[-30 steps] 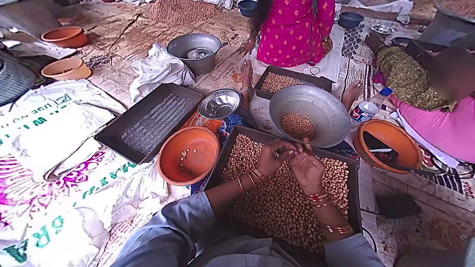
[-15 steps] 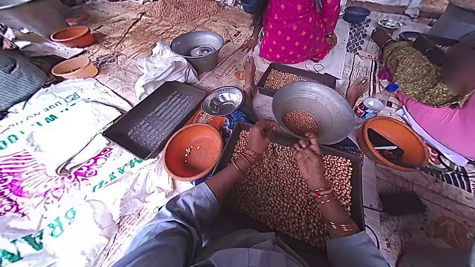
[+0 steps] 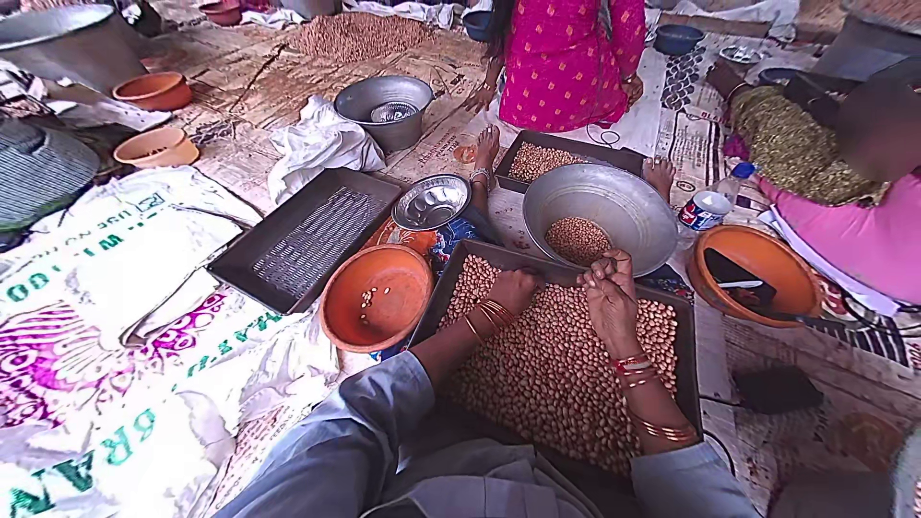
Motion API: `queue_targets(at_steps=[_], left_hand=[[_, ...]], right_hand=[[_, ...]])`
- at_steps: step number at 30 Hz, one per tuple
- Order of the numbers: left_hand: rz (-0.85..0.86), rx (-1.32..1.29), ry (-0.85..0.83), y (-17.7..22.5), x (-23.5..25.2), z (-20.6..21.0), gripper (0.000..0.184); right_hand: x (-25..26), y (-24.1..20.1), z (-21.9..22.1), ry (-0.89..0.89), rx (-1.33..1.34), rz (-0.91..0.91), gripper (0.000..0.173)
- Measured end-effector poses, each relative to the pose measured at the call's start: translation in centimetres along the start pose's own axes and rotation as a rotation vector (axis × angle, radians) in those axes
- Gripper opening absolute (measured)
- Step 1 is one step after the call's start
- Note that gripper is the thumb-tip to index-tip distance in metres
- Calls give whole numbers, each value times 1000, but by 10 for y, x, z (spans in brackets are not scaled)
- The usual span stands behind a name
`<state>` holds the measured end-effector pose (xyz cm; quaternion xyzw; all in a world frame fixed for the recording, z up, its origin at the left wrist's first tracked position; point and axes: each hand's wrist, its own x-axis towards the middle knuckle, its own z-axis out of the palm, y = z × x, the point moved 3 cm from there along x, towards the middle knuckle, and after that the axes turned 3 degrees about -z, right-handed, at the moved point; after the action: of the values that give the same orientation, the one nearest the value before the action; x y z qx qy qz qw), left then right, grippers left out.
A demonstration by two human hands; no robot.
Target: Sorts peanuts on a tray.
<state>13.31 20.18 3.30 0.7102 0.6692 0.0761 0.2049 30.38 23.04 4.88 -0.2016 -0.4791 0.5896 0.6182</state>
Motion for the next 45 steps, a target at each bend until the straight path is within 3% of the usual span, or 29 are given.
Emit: queue_targets(at_steps=[6, 10, 14, 18, 21, 25, 29, 32, 40, 45], left_hand=[[11, 72, 13, 8, -4, -1, 27], [26, 109, 32, 10, -6, 0, 27], [-3, 142, -13, 12, -7, 1, 31], [-24, 137, -31, 10, -9, 3, 30], [-84, 109, -63, 10, -9, -2, 29], [-87, -7, -53, 8, -10, -4, 27], [-1, -209, -147, 19, -14, -7, 22], [45, -181, -224, 21, -16, -4, 21], [156, -137, -227, 26, -17, 9, 22], [-21, -452, -123, 7, -15, -6, 19]], right_hand=[[0, -3, -1, -22, 267, 44, 39], [0, -1, -4, -25, 178, 89, 37], [3, -8, -8, -81, -305, 214, 31], [7, -22, -9, -525, -1115, 261, 18], [4, -25, -5, -744, -1422, 357, 18], [0, -14, -9, -844, -1497, 410, 20], [-6, -10, -6, -838, -1551, 372, 18], [-5, -13, -5, -834, -1571, 374, 18], [-3, -25, -13, -904, -1515, 439, 14], [-8, -23, -7, -946, -1578, 373, 18]])
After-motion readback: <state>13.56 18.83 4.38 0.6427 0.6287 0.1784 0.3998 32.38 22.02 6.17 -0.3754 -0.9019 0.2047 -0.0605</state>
